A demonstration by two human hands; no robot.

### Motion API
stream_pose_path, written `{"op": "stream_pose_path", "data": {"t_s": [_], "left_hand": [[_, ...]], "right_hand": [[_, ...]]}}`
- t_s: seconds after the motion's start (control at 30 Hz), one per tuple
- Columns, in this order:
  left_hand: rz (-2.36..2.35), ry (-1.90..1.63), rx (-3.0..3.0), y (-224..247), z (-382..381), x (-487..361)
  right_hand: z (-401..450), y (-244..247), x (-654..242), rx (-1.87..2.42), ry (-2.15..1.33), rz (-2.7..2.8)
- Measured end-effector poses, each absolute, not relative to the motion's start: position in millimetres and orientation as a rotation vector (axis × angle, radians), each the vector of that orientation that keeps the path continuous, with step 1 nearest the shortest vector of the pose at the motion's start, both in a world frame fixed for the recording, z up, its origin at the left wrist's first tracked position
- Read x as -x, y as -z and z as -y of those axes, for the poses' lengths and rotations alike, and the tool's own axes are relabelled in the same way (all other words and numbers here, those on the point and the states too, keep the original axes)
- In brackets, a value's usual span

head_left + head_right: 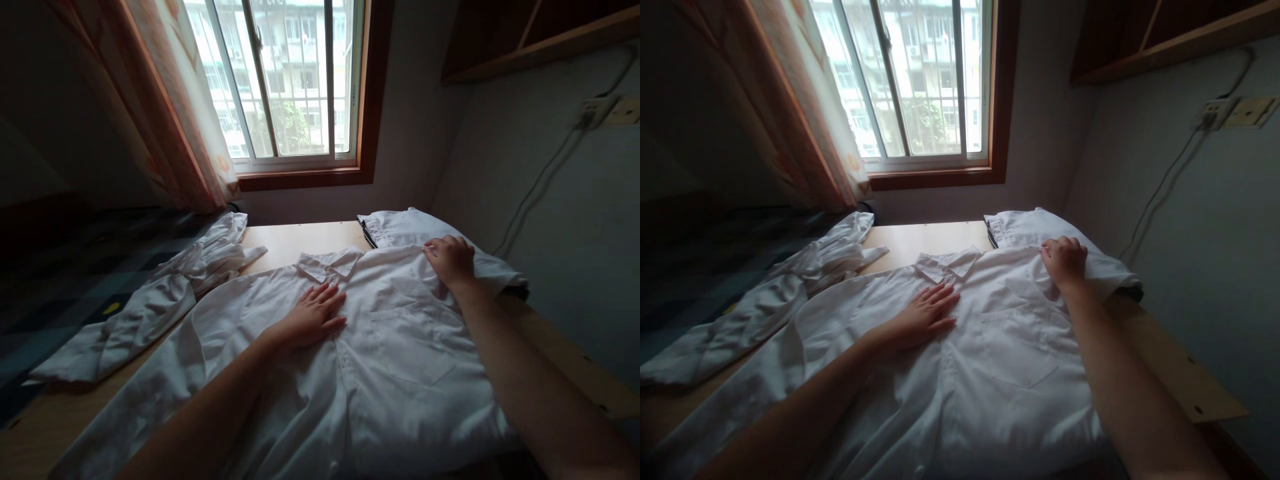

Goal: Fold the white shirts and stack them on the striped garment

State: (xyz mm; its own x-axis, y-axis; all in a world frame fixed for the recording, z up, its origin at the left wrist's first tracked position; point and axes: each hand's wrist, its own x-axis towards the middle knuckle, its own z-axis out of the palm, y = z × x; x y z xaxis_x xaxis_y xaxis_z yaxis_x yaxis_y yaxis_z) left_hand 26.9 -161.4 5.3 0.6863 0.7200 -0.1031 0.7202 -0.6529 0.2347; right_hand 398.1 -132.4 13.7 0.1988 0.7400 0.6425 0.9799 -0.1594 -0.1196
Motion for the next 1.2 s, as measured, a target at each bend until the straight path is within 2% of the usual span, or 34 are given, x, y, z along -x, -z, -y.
{"op": "stream_pose_path", "data": {"t_s": [0.17,0.3,0.5,0.87,1.2], "left_hand": [[-1.157,-0.001,-2.635,-6,162,-27],[-1.163,-0.003,-2.634,-8,163,-28],[-1.176,0.014,-2.649,-8,163,-29],[-1.179,0.054,-2.635,-13,166,-31],[-1.183,0.024,-2.618,-11,166,-30]], "right_hand": [[143,-30,-345,1.589,0.581,1.748],[154,-11,-282,1.363,0.120,2.155],[148,27,-252,1.714,-0.077,2.249],[118,17,-253,2.038,-0.256,2.183],[100,18,-249,2.124,-0.222,2.081]]}}
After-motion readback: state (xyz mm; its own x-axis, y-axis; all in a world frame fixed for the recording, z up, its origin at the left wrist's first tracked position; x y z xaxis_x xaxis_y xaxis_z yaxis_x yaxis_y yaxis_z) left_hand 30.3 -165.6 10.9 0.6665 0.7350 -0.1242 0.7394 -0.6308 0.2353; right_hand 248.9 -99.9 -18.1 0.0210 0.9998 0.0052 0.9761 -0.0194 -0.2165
